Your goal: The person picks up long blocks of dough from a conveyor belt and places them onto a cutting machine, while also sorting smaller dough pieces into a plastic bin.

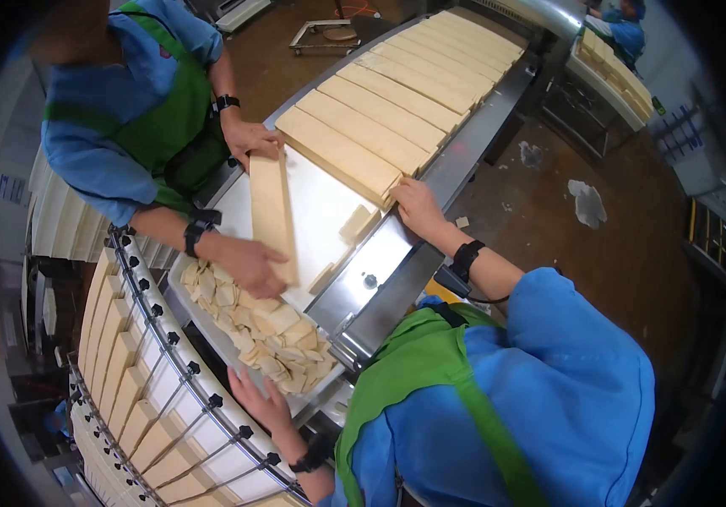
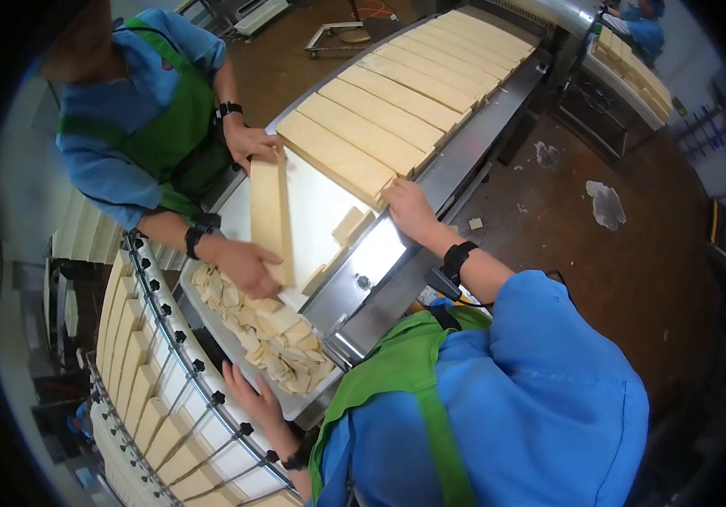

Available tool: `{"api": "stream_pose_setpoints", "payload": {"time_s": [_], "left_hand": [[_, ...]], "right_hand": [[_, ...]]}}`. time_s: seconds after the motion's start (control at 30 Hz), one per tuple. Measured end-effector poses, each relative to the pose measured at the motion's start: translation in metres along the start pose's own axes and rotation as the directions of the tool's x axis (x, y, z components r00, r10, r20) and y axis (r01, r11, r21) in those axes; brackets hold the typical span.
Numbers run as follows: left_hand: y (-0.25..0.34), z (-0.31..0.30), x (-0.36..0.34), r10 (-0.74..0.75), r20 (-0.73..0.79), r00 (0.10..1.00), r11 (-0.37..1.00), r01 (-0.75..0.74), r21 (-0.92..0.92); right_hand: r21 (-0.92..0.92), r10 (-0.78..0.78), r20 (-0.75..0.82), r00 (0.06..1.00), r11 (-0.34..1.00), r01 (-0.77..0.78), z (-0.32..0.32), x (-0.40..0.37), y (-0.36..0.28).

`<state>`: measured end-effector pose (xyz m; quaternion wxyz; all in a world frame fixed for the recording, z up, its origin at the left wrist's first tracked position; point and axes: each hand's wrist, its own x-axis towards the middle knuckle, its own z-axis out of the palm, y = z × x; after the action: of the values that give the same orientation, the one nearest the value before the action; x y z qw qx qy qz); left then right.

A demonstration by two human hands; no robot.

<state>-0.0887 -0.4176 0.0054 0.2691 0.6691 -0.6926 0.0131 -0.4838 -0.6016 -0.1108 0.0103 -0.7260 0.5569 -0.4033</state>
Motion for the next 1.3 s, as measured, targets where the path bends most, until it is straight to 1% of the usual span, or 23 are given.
{"api": "stream_pose_setpoints", "payload": {"time_s": [0.07, 0.17, 0.23, 0.3, 0.37, 0.43, 0.47, 0.5, 0.6, 0.63, 0.7, 0.73, 0.77, 0.8, 0.87, 0.9, 1.0, 1.1, 1.17, 1.2, 1.23, 1.27, 1.3], "left_hand": [[0.022, 0.028, 0.033, 0.089, 0.022, 0.996, 0.994, -0.088, -0.066], [0.064, 0.065, 0.092, 0.267, 0.039, 0.963, 0.944, -0.253, -0.21], [0.088, 0.093, 0.127, 0.345, 0.055, 0.937, 0.914, -0.322, -0.246], [0.108, 0.12, 0.162, 0.423, 0.079, 0.903, 0.866, -0.377, -0.328], [0.115, 0.156, 0.193, 0.454, 0.089, 0.887, 0.842, -0.394, -0.368], [0.116, 0.18, 0.214, 0.471, 0.07, 0.879, 0.845, -0.427, -0.322], [0.113, 0.202, 0.235, 0.466, 0.078, 0.881, 0.848, -0.42, -0.323], [0.11, 0.227, 0.259, 0.461, 0.085, 0.883, 0.851, -0.413, -0.325], [0.105, 0.274, 0.31, 0.382, 0.156, 0.911, 0.905, -0.335, -0.26], [0.105, 0.286, 0.326, 0.351, 0.184, 0.918, 0.926, -0.311, -0.213], [0.103, 0.309, 0.356, 0.288, 0.24, 0.927, 0.957, -0.267, -0.116], [0.101, 0.321, 0.368, 0.263, 0.297, 0.918, 0.965, -0.253, -0.072], [0.099, 0.332, 0.38, 0.235, 0.351, 0.907, 0.97, -0.24, -0.028], [0.102, 0.333, 0.388, 0.205, 0.404, 0.892, 0.973, -0.23, 0.015], [0.109, 0.336, 0.39, 0.144, 0.371, 0.918, 0.981, -0.18, 0.065], [0.113, 0.335, 0.392, 0.111, 0.354, 0.929, 0.984, -0.152, 0.089], [0.116, 0.325, 0.397, 0.045, 0.431, 0.901, 0.981, -0.122, 0.152], [0.112, 0.286, 0.39, -0.166, 0.533, 0.83, 0.953, -0.004, 0.303], [0.094, 0.243, 0.38, -0.368, 0.652, 0.663, 0.917, 0.143, 0.372], [0.067, 0.231, 0.36, -0.401, 0.559, 0.726, 0.9, 0.199, 0.387], [0.042, 0.22, 0.336, -0.432, 0.456, 0.778, 0.881, 0.256, 0.398], [0.045, 0.181, 0.323, -0.519, 0.509, 0.687, 0.85, 0.349, 0.395], [0.022, 0.173, 0.291, -0.478, 0.354, 0.804, 0.864, 0.357, 0.356]], "right_hand": [[-0.041, -0.101, -0.035, 0.994, 0.994, 0.099, -0.004, 0.003, -0.005], [0.007, -0.11, 0.011, 0.994, 0.994, 0.11, -0.007, 0.005, -0.004], [0.055, -0.108, 0.056, 0.993, 0.993, 0.105, -0.008, 0.005, 0.004], [0.093, -0.112, 0.12, 0.986, 0.99, 0.101, -0.011, 0.009, 0.009], [0.123, -0.111, 0.21, 0.971, 0.989, 0.087, -0.02, 0.015, 0.005], [0.188, -0.075, 0.153, 0.985, 0.981, 0.045, -0.021, 0.023, 0.001], [0.22, -0.054, 0.126, 0.991, 0.975, 0.025, -0.021, 0.027, -0.001], [0.265, 0.033, 0.214, 0.976, 0.96, -0.091, -0.022, 0.03, -0.001], [0.089, 0.144, 0.228, 0.963, 0.982, -0.167, -0.017, 0.038, -0.007], [0.051, 0.166, 0.328, 0.93, 0.98, -0.193, -0.016, 0.041, -0.01], [-0.041, 0.239, 0.411, 0.88, 0.969, -0.244, -0.014, 0.051, -0.017], [-0.091, 0.277, 0.447, 0.85, 0.96, -0.265, -0.012, 0.054, -0.02], [-0.098, 0.29, 0.45, 0.845, 0.956, -0.276, -0.01, 0.058, -0.021], [-0.091, 0.291, 0.442, 0.849, 0.956, -0.281, -0.008, 0.06, -0.022], [-0.081, 0.298, 0.429, 0.853, 0.953, -0.292, -0.005, 0.06, -0.024], [-0.11, 0.312, 0.404, 0.86, 0.95, -0.293, -0.001, 0.059, -0.024], [-0.15, 0.268, 0.333, 0.904, 0.962, -0.23, 0.001, 0.056, -0.024], [-0.128, 0.287, 0.462, 0.839, 0.958, -0.257, -0.002, 0.063, -0.024], [-0.069, 0.138, 0.478, 0.867, 0.99, -0.12, 0.003, 0.066, -0.018], [-0.037, 0.06, 0.482, 0.874, 0.998, -0.049, 0.006, 0.07, -0.015], [0.001, 0.027, 0.613, 0.79, 0.999, -0.035, 0.009, 0.077, -0.01], [0.078, -0.055, 0.599, 0.799, 0.997, 0.01, 0.012, 0.083, -0.001], [0.162, -0.143, 0.581, 0.802, 0.985, 0.058, 0.017, 0.087, 0.008]]}}
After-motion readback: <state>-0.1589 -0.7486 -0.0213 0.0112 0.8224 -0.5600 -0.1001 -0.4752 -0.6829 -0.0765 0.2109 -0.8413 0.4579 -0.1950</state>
